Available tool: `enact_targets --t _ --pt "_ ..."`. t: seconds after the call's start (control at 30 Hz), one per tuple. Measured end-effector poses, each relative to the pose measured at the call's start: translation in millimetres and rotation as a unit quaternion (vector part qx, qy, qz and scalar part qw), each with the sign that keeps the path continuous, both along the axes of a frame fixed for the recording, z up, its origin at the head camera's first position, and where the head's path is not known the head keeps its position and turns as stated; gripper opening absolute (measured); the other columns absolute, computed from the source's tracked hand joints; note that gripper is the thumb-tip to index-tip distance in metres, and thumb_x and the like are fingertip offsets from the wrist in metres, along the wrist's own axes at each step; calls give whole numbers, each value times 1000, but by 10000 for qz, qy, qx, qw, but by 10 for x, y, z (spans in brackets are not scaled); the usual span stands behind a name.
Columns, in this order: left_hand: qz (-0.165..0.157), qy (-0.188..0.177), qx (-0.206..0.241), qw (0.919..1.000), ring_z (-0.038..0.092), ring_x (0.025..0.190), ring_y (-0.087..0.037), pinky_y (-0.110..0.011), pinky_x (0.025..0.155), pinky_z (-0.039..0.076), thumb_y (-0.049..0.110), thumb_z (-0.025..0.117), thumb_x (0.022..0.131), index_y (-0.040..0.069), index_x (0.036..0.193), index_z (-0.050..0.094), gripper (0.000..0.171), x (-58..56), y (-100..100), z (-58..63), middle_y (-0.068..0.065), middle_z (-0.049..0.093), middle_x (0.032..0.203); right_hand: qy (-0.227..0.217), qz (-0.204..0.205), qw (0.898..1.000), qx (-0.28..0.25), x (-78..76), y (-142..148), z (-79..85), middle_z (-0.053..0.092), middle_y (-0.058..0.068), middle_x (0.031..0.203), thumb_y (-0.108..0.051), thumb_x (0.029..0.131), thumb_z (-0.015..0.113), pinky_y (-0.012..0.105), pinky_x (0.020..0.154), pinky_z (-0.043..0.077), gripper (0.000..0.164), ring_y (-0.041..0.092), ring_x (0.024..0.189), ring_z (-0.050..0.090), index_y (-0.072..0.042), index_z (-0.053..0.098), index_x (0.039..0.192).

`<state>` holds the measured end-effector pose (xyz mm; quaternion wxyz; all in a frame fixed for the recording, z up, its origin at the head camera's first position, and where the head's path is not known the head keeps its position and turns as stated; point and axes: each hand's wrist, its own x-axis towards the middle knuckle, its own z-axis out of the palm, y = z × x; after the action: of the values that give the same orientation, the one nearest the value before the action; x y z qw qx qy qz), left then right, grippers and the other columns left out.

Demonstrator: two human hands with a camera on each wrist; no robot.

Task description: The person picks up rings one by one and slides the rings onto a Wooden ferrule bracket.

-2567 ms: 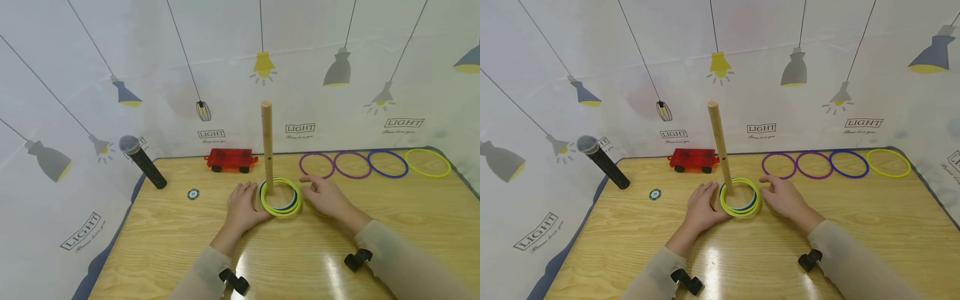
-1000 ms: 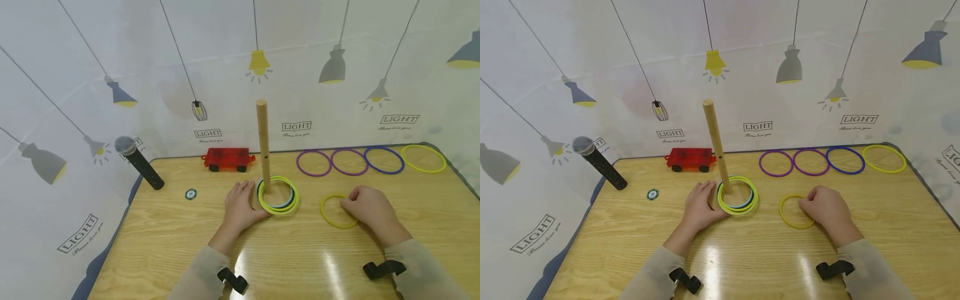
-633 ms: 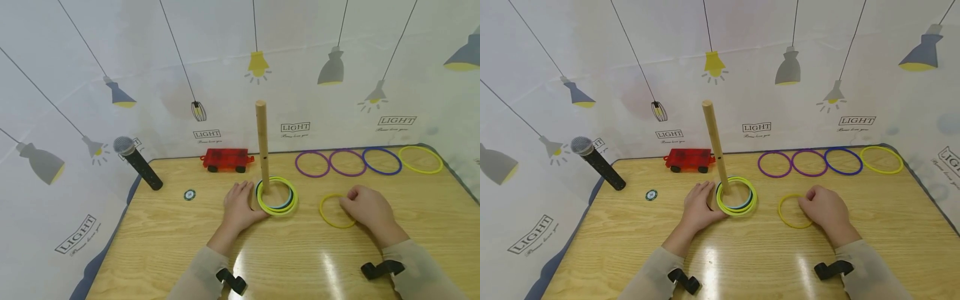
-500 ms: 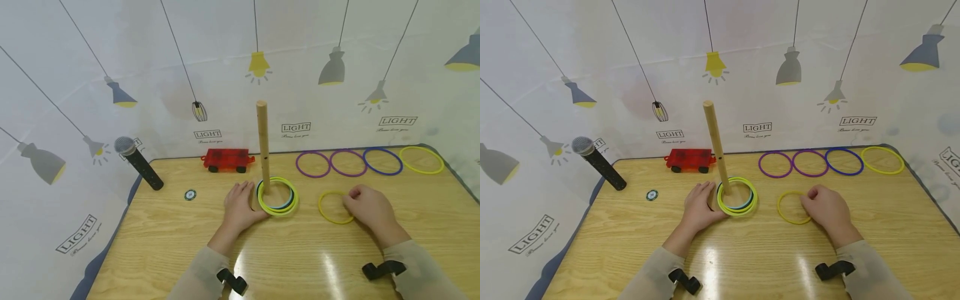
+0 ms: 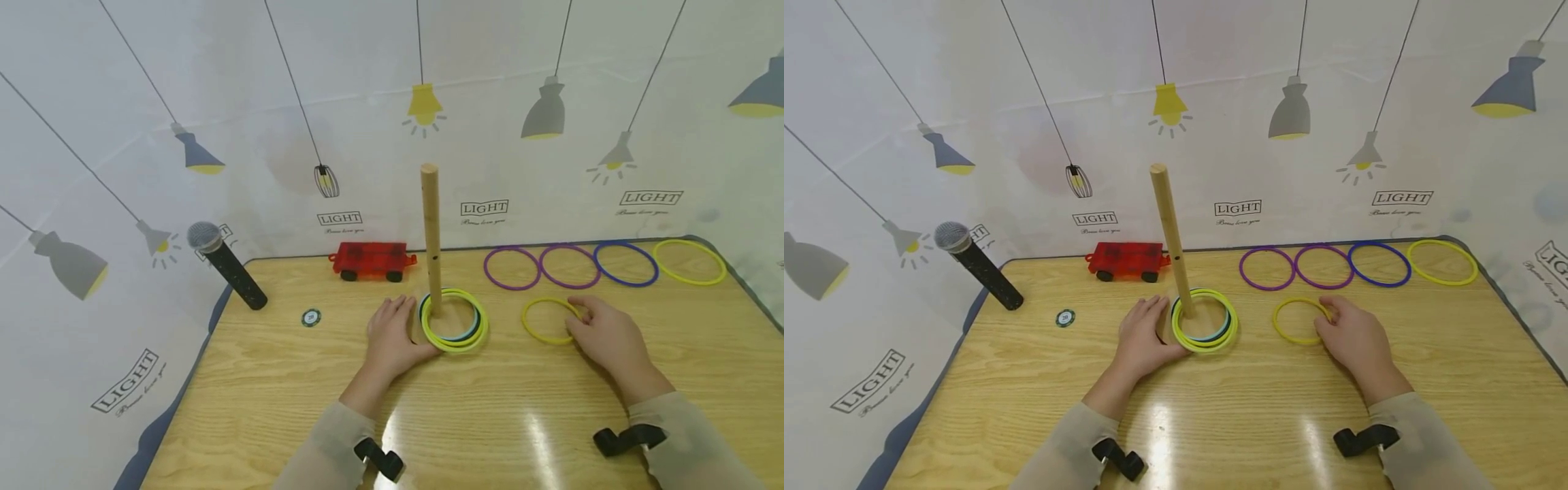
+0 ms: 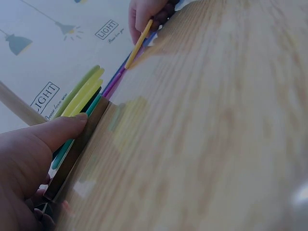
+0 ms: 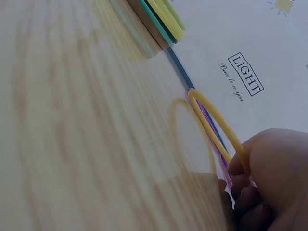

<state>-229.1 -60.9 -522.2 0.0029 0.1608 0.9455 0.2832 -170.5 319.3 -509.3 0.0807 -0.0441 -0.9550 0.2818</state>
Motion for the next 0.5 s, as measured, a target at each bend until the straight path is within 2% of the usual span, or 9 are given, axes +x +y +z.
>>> enact_targets --t 0.07,0.27,0.37,0.43,0.5 --pt "-3 13 -6 10000 29 157 -40 -61 125 20 61 94 72 13 162 48 112 -2 -5 -6 -12 44 165 14 41 10000 35 -3 -6 -2 64 -2 76 -19 99 60 36 62 43 42 20 68 57 0 69 136" --pt "8 -4 -26 10000 29 157 -39 -62 125 20 61 94 72 13 162 47 112 -4 -15 -1 -11 44 166 69 -99 9999 5 -18 -24 -30 71 5 87 -20 103 53 37 65 45 41 27 76 60 -2 72 134" --pt "14 12 4 10000 29 157 -39 -62 124 20 61 94 72 13 161 48 112 -5 -16 1 -12 44 165 329 -499 9972 -453 -22 -28 -54 73 9 91 -22 105 53 33 65 45 39 25 79 60 -4 76 130" --pt "10 6 -17 10000 29 157 -39 -62 125 20 61 94 72 13 161 48 111 -4 -14 1 -11 44 165 576 -889 9906 -871 -22 -27 -68 75 10 98 -23 104 55 28 66 45 37 20 81 59 -6 79 126" --pt "1 31 -9 10000 29 157 -39 -62 125 20 60 94 72 13 161 49 111 -3 -13 0 -12 44 165 808 -1219 9809 -1281 -25 -21 -75 77 5 102 -23 103 57 23 66 43 34 13 81 58 -8 82 122"
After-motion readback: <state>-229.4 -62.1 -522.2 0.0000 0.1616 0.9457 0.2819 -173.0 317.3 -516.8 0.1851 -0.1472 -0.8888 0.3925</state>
